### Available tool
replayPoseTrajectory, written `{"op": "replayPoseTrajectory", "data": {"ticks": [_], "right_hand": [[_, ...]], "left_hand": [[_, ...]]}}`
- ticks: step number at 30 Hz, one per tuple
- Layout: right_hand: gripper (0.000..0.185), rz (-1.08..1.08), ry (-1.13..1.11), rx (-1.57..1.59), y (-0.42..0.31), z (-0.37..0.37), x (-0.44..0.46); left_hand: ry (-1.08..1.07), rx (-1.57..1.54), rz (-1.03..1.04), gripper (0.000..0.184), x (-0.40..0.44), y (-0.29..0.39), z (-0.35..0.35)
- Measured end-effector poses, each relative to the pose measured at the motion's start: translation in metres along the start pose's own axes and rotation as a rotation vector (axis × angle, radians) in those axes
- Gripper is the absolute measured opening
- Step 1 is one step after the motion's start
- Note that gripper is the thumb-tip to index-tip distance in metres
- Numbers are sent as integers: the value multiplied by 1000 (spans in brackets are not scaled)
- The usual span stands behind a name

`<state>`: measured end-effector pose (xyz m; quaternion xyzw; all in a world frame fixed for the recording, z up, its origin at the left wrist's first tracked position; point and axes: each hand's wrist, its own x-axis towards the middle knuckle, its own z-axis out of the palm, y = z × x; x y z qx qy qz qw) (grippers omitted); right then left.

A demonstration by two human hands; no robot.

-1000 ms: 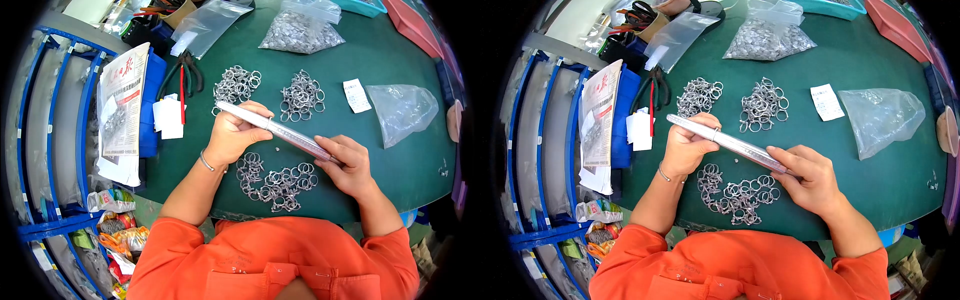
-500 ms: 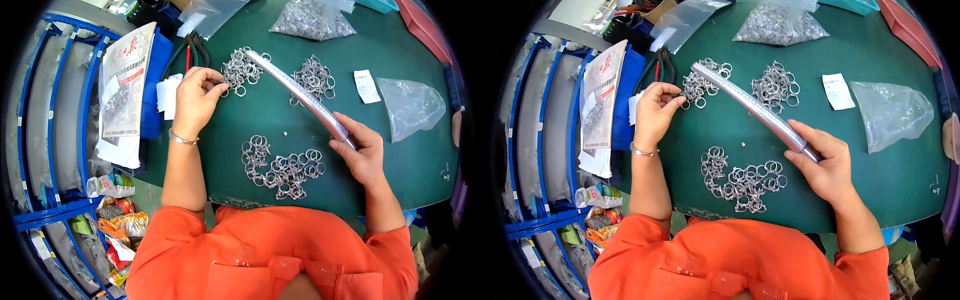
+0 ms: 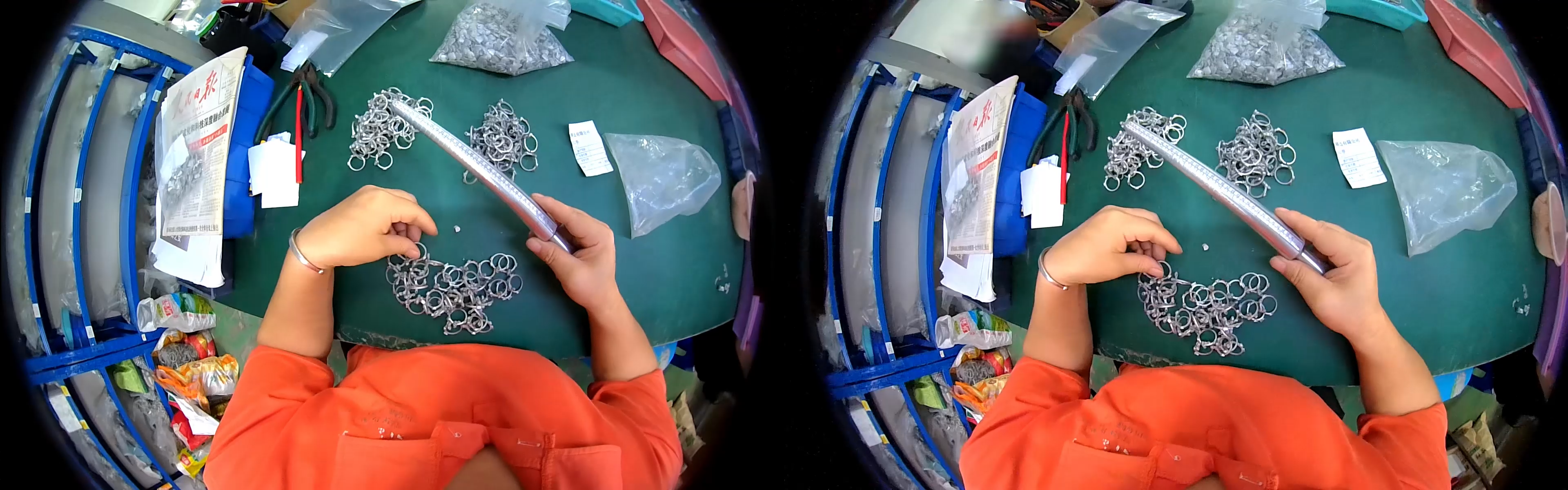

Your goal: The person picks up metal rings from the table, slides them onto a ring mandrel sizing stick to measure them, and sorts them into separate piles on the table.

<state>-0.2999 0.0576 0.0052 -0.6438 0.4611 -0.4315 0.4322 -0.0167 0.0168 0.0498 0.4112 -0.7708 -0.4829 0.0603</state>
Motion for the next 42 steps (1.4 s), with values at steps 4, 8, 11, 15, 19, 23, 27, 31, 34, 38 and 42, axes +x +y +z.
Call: {"op": "replayPoseTrajectory", "data": {"ticks": [4,8,11,15,19,23,27,31,34,38,42], "right_hand": [[46,-20,-12,-11,-2,0,1],[46,-26,-39,-59,-2,-1,1],[46,-35,-30,-45,-2,0,1],[45,-29,-35,-35,-1,2,0],[45,-44,-15,-40,-2,0,0],[45,-94,-25,-100,-6,-1,1],[46,-158,-53,-165,-9,1,2],[46,-211,-95,-244,-14,1,1],[46,-252,-97,-256,-16,3,0],[46,-295,-112,-243,-18,2,0],[46,-281,-108,-231,-18,1,-1]], "left_hand": [[71,-144,83,12,-1,-16,-7],[60,-339,106,7,1,-26,-10],[-68,-322,6,6,0,-19,-11],[59,-547,35,4,0,-30,-9],[222,-914,42,10,6,-39,-8],[370,-1341,267,19,11,-61,-10],[477,-1398,311,35,14,-58,-11],[486,-1446,377,31,18,-58,-4],[592,-1076,238,24,23,-31,13],[433,-973,244,37,30,-5,35],[458,-919,269,38,30,-9,34]]}}
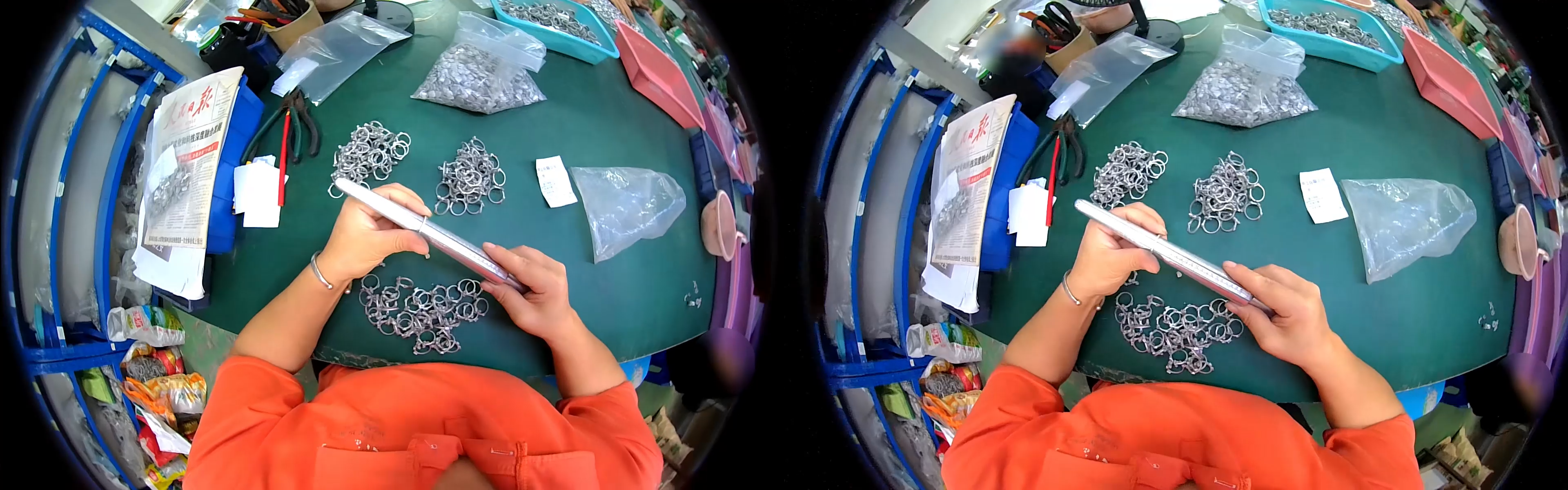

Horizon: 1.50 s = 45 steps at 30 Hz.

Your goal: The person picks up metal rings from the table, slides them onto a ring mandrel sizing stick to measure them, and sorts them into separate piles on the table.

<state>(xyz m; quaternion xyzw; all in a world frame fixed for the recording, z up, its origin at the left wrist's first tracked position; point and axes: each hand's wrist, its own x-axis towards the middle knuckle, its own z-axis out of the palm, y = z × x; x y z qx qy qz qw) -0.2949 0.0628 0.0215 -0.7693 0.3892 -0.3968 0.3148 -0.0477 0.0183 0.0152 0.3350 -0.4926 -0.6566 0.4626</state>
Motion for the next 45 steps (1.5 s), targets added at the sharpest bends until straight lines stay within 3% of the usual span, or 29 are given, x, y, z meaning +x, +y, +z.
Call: {"op": "replayPoseTrajectory", "data": {"ticks": [2,6,10,11,12,13,14,16,19,20,22,24,26,27,30,34,35,38,41,45], "right_hand": [[47,-12,-11,-5,1,-1,0],[47,38,-24,38,1,-3,0],[45,170,42,297,5,-10,-1],[45,435,42,474,-3,-14,-1],[44,480,125,587,-2,-13,1],[45,530,162,600,1,-17,2],[45,579,195,613,2,-20,4],[46,546,306,651,7,-18,5],[46,565,340,644,6,-18,9],[46,562,333,631,6,-18,9],[46,552,309,594,5,-16,6],[46,551,303,579,2,-14,7],[46,536,281,607,4,-11,5],[46,540,263,580,5,-10,4],[46,564,213,558,4,-9,2],[46,540,135,529,2,-8,2],[45,534,133,531,1,-6,1],[45,465,118,454,5,-3,-1],[45,504,107,455,2,-3,-1],[44,502,99,448,0,-4,0]], "left_hand": [[-64,23,124,34,0,-4,-3],[-72,78,108,25,2,4,-3],[241,-515,289,12,36,25,-22],[293,-301,313,13,46,24,-22],[344,-85,341,15,51,22,-20],[349,303,228,22,51,19,-5],[221,589,235,25,55,10,5],[131,854,135,26,61,-3,25],[134,903,197,25,63,-3,31],[146,899,307,21,64,-4,22],[45,1082,213,19,49,22,13],[-213,1195,2,22,27,42,0],[-386,1464,-51,23,6,45,-10],[-384,1443,-200,23,1,45,-7],[-304,1305,-139,23,-6,39,-15],[5,796,-332,11,-7,28,-22],[12,761,-259,9,-8,25,-24],[-128,1021,-112,11,-8,31,-29],[-279,1249,-203,14,-12,37,-29],[-336,1227,-180,17,-13,38,-29]]}}
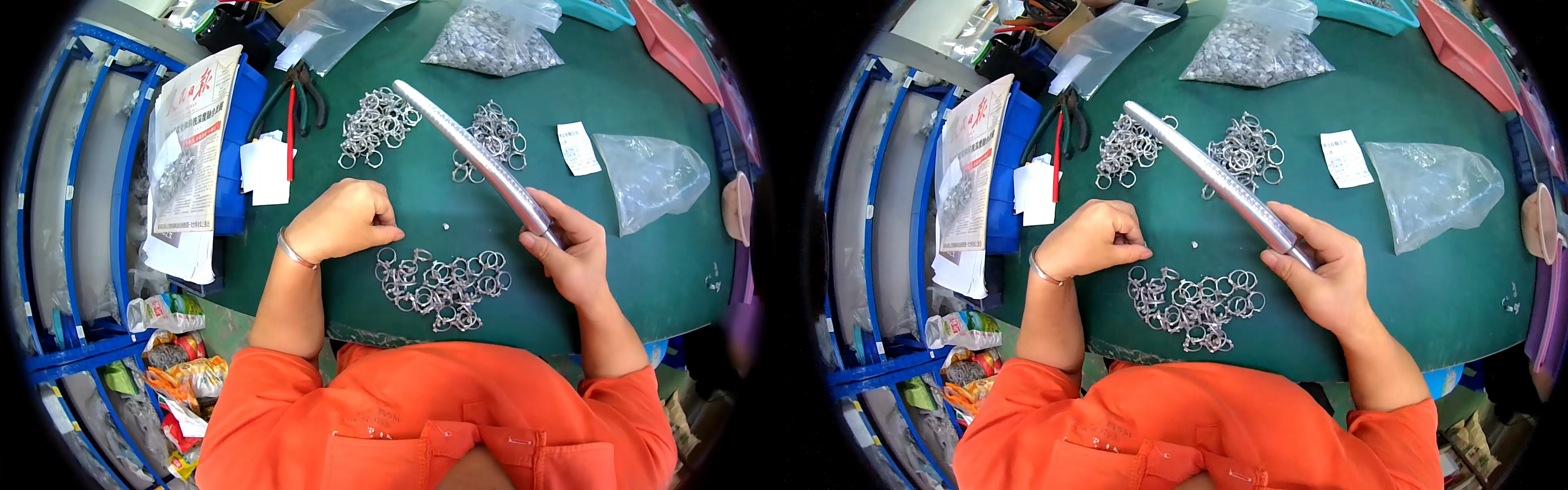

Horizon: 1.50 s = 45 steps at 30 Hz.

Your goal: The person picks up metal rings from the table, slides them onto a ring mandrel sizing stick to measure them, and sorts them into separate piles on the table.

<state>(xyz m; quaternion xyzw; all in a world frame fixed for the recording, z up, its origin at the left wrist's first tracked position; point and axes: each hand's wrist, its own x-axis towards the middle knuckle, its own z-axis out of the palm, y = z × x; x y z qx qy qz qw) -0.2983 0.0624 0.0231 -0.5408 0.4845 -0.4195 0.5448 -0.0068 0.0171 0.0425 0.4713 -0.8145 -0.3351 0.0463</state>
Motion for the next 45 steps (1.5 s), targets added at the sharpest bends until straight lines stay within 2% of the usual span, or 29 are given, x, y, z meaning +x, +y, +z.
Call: {"op": "replayPoseTrajectory", "data": {"ticks": [2,3,5,6,7,9,10,12,15,16,17,20,21,28,30,31,33,34,36,37,39,41,42,43,45], "right_hand": [[45,-19,-21,-54,-1,0,0],[45,-23,-23,-55,2,0,1],[46,-156,-44,-99,11,0,2],[46,-197,-43,-140,12,-1,3],[46,-205,-48,-137,12,-1,3],[47,-266,-63,-213,11,-1,3],[47,-296,-69,-232,11,0,4],[46,-319,-105,-273,7,-1,4],[46,-351,-137,-326,4,1,5],[46,-378,-132,-334,5,1,6],[47,-405,-124,-344,6,1,6],[47,-424,-157,-339,5,3,4],[47,-413,-147,-345,4,3,4],[47,-456,-153,-387,5,1,2],[47,-488,-158,-401,5,2,3],[47,-490,-152,-398,5,2,2],[47,-442,-175,-378,2,2,1],[47,-443,-153,-377,2,0,1],[47,-375,-182,-267,1,-5,1],[47,-372,-168,-269,0,-7,0],[46,-152,-116,-36,-4,-8,0],[45,-20,-36,135,-6,-11,0],[45,-3,0,175,-7,-11,1],[45,15,37,182,-8,-13,3],[43,-8,94,209,-6,-12,6]], "left_hand": [[3,-202,22,14,1,-1,-1],[7,-200,22,14,3,-3,0],[339,-739,113,6,11,-15,9],[404,-913,208,4,16,-20,9],[434,-1160,100,9,14,-20,9],[440,-1361,145,11,14,-27,8],[447,-1355,144,11,15,-31,9],[533,-1516,269,17,19,-35,11],[610,-1581,304,26,20,-30,10],[575,-1574,335,36,21,-29,12],[569,-1578,334,36,21,-27,15],[305,-1193,277,50,21,0,22],[299,-1240,164,58,21,9,28],[306,-1264,189,53,23,7,30],[243,-1205,326,46,25,7,30],[253,-1208,269,43,24,9,33],[266,-1000,293,34,25,4,31],[248,-993,303,34,27,4,27],[315,-1300,326,23,34,2,19],[450,-1500,405,14,45,-3,12],[698,-1624,367,17,60,-6,-13],[806,-1041,149,24,77,4,-4],[690,-790,65,29,80,25,2],[636,-507,130,30,88,29,11],[511,-344,154,30,99,39,21]]}}
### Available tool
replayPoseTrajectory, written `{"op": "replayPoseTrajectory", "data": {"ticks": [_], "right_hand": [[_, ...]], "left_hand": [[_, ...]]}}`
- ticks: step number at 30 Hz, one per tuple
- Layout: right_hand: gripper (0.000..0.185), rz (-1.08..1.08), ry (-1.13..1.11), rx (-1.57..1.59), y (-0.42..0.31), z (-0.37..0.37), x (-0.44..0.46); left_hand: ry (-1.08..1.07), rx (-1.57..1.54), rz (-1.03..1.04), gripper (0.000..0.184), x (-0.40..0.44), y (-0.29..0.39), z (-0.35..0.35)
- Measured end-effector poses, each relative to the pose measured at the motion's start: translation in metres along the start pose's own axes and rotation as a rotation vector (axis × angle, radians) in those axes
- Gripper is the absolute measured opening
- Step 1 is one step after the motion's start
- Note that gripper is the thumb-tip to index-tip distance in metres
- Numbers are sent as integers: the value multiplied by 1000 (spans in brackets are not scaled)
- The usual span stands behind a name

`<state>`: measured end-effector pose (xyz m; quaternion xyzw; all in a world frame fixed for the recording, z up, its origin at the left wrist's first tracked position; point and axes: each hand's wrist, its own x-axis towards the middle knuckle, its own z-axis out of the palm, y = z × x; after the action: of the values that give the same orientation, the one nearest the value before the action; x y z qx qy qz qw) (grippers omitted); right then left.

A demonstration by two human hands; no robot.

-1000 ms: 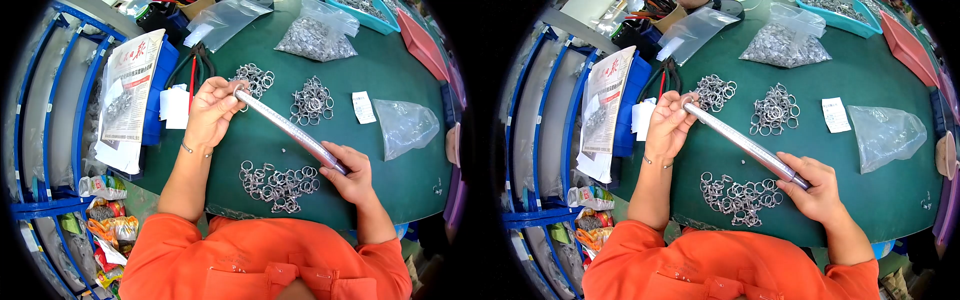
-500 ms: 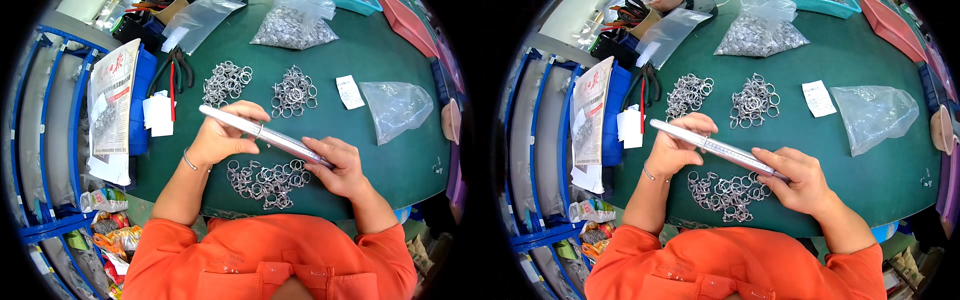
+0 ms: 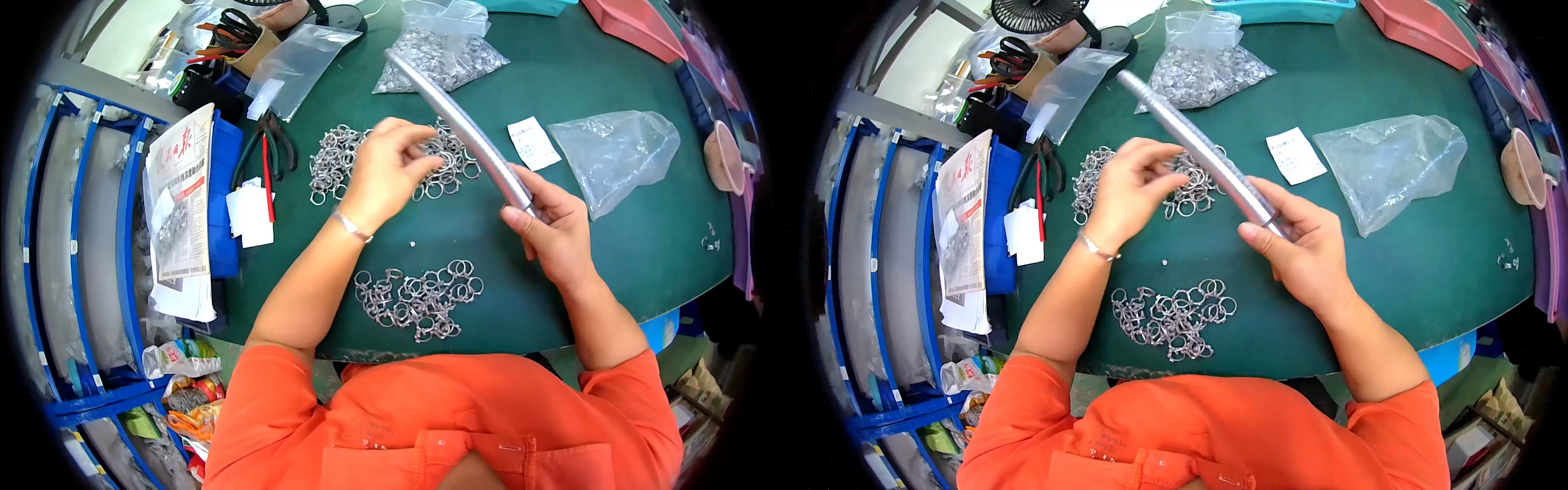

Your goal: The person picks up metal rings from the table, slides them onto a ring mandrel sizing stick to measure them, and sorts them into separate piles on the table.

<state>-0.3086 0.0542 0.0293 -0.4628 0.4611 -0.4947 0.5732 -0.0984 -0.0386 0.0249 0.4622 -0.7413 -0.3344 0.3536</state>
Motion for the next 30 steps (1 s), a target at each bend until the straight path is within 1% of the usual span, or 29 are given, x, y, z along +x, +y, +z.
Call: {"op": "replayPoseTrajectory", "data": {"ticks": [2,4,5,8,10,11,12,14,15,16,18,19,20,21,22,23,24,25,26,28,30], "right_hand": [[44,-10,58,25,0,0,1],[45,-12,54,9,2,0,1],[45,-10,45,-3,2,1,0],[46,-3,26,-39,1,4,-2],[46,-5,-22,-56,3,4,-4],[46,-4,-23,-58,4,5,-4],[46,2,-37,-60,4,6,-4],[46,5,-52,-68,4,7,-5],[46,36,-69,-74,3,6,-5],[46,69,-89,-80,2,7,-6],[45,34,-98,-119,3,10,-7],[45,1,-110,-172,6,9,-7],[46,-35,-122,-224,10,8,-7],[47,-115,-120,-299,14,8,-6],[47,-125,-134,-295,15,7,-5],[47,-227,-153,-390,15,7,-4],[47,-329,-168,-485,16,7,-3],[47,-373,-166,-490,16,9,-3],[47,-375,-173,-486,15,10,-3],[48,-388,-228,-557,12,9,-3],[47,-386,-253,-560,11,11,-3]], "left_hand": [[23,11,0,28,0,4,3],[30,182,63,24,-5,2,-10],[-44,210,47,20,-11,5,-21],[-551,314,40,20,-40,20,-50],[-767,435,10,22,-61,20,-51],[-767,352,-54,20,-67,18,-49],[-765,350,-53,20,-69,14,-48],[-623,127,9,18,-73,5,-47],[-545,-11,-29,14,-73,-2,-48],[-479,-218,-169,10,-73,-10,-49],[-247,-655,-335,8,-72,-14,-52],[-151,-692,-317,9,-70,-19,-54],[-34,-870,-374,11,-70,-19,-56],[-9,-894,-307,13,-70,-25,-59],[16,-917,-242,15,-71,-34,-62],[28,-907,-238,15,-71,-40,-65],[57,-1037,-213,17,-71,-45,-67],[84,-1169,-188,19,-70,-48,-70],[91,-1165,-187,19,-70,-50,-71],[127,-1326,-140,22,-67,-48,-70],[142,-1322,-167,26,-68,-43,-69]]}}
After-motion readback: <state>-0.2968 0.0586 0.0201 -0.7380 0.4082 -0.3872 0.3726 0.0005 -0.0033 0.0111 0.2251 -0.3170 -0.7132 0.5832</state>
